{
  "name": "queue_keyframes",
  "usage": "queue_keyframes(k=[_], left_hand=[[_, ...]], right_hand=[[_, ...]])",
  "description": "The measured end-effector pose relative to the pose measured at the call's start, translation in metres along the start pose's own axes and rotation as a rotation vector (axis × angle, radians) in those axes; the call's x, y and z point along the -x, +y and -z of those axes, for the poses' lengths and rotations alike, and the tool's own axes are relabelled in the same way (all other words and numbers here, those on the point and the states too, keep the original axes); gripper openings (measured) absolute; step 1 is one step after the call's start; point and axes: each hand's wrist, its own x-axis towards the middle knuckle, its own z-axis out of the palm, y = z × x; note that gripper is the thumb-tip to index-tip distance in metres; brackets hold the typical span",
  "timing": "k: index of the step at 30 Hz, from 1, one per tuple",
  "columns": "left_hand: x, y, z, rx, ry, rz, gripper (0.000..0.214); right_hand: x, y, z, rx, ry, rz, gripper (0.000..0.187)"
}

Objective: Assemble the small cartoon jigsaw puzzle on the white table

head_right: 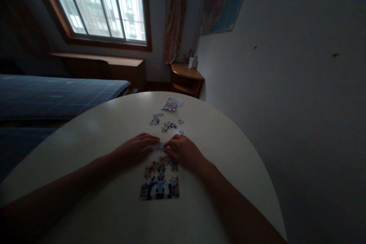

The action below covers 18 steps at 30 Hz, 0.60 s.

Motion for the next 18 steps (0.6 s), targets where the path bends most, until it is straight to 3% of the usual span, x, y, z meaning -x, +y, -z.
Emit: queue_keyframes(k=[8,18], left_hand=[[0.002,0.001,0.003,-0.057,0.000,-0.143,0.025],[0.002,0.004,0.006,-0.082,-0.045,-0.146,0.032]], right_hand=[[-0.010,-0.002,-0.003,-0.044,0.090,-0.084,0.017],[-0.023,-0.005,0.001,0.055,-0.019,0.090,0.021]])
